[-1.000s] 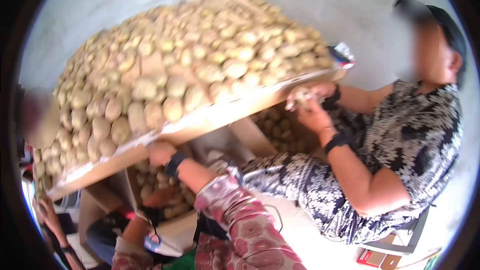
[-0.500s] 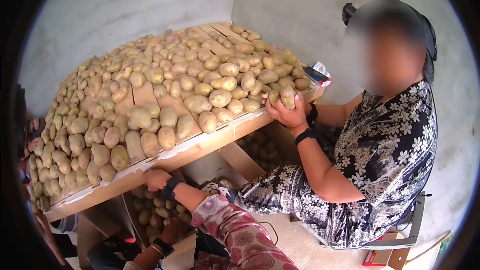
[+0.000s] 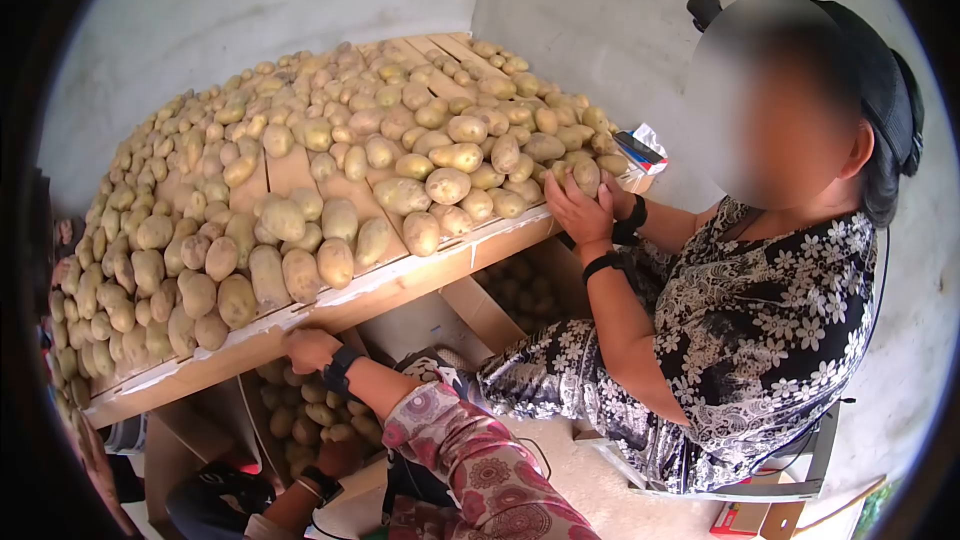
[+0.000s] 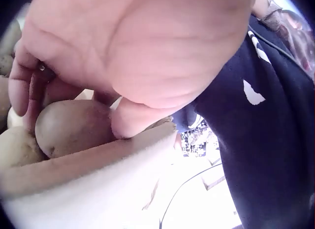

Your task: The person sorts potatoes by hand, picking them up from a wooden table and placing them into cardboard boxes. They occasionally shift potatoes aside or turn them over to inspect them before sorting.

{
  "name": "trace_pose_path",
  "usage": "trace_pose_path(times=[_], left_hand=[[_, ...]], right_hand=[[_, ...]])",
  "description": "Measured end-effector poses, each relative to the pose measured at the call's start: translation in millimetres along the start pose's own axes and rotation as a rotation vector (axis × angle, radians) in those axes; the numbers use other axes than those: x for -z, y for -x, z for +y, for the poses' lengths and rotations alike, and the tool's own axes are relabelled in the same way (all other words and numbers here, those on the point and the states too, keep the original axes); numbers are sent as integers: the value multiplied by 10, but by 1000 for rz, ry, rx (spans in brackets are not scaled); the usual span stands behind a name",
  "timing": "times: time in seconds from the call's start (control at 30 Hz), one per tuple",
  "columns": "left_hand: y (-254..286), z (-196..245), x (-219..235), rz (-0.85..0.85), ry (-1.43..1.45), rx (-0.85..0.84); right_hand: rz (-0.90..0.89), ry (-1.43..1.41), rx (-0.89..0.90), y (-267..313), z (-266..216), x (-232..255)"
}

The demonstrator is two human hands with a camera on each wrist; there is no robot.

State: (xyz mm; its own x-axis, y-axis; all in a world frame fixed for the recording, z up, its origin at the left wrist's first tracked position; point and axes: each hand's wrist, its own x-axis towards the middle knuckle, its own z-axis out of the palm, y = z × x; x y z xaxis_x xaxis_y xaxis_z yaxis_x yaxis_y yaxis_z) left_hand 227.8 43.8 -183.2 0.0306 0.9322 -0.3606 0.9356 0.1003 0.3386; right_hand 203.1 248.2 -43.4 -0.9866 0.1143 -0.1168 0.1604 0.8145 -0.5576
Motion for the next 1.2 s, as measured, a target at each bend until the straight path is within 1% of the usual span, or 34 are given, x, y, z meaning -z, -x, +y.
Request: trace_pose_path(times=[0.03, 0.1, 0.23, 0.3, 0.33, 0.4, 0.43, 0.47, 0.5, 0.53, 0.57, 0.6, 0.63, 0.7, 0.73, 0.77, 0.8, 0.83, 0.87, 0.9, 0.93, 0.97, 1.03, 1.1, 1.13, 1.2], left_hand=[[6, 3, -12, -4, 4, 1], [3, -50, -85, 4, -85, 25], [1, -53, -127, 27, -41, 30], [-26, -14, -62, -31, -61, 80], [-27, -6, -59, -35, -60, 80], [-25, 33, -31, -1, -72, 119], [-49, 59, -8, -2, -67, 130], [-58, 87, 27, 84, -61, 120], [-1, 120, 106, 162, -55, 131], [55, 127, 201, 95, 24, 146], [68, 80, 249, 37, 114, 171], [1, -109, 80, 21, 288, 78], [-37, -308, -94, 28, 461, -16], [-53, -486, 21, -103, 791, -73], [45, -448, 237, 39, 908, -20], [205, -350, 544, 180, 1016, 22], [332, -286, 883, 198, 1018, 54], [475, -240, 1227, 205, 1057, 161], [628, -245, 1495, 217, 1096, 270], [767, -285, 1668, 316, 1166, 136], [859, -340, 1781, 406, 1236, 83], [950, -347, 1905, 499, 1330, 114], [1101, -395, 2116, 723, 1386, 233], [1171, -501, 2218, 1061, 1013, 241], [1197, -566, 2267, 1066, 1004, 251], [1198, -700, 2378, 1271, 629, 380]], right_hand=[[-7, 8, 7, 24, -26, 47], [-13, 11, 16, 17, -38, 57], [-7, -7, -5, 10, -21, 43], [-15, -11, -12, -12, -17, 50], [-15, 6, -4, -36, -4, 24], [-22, 21, 5, -37, 79, 0], [22, 32, 43, -42, 136, -16], [57, 30, 93, -70, 129, -71], [35, 34, 71, -23, 68, 27], [42, 38, 141, -17, 76, 59], [-1, 49, 135, -24, 82, 64], [-23, 40, 206, -41, 128, 66], [-82, 26, 205, -70, 144, 69], [-242, -17, 128, -117, 66, 184], [-242, 8, 134, -149, 79, 146], [-235, 31, 131, -181, 103, 107], [-201, 15, 145, -172, 129, 98], [-170, -4, 158, -155, 142, 68], [-186, -10, 192, -136, 129, 45], [-122, -6, 212, -103, 109, 48], [-56, -3, 229, -84, 91, 70], [-68, -4, 259, -81, 82, 96], [-143, -59, 121, -80, 62, 121], [-152, -69, 134, -67, 58, 109], [-145, -72, 125, -76, 48, 116], [-149, -59, 129, -96, 25, 133]])
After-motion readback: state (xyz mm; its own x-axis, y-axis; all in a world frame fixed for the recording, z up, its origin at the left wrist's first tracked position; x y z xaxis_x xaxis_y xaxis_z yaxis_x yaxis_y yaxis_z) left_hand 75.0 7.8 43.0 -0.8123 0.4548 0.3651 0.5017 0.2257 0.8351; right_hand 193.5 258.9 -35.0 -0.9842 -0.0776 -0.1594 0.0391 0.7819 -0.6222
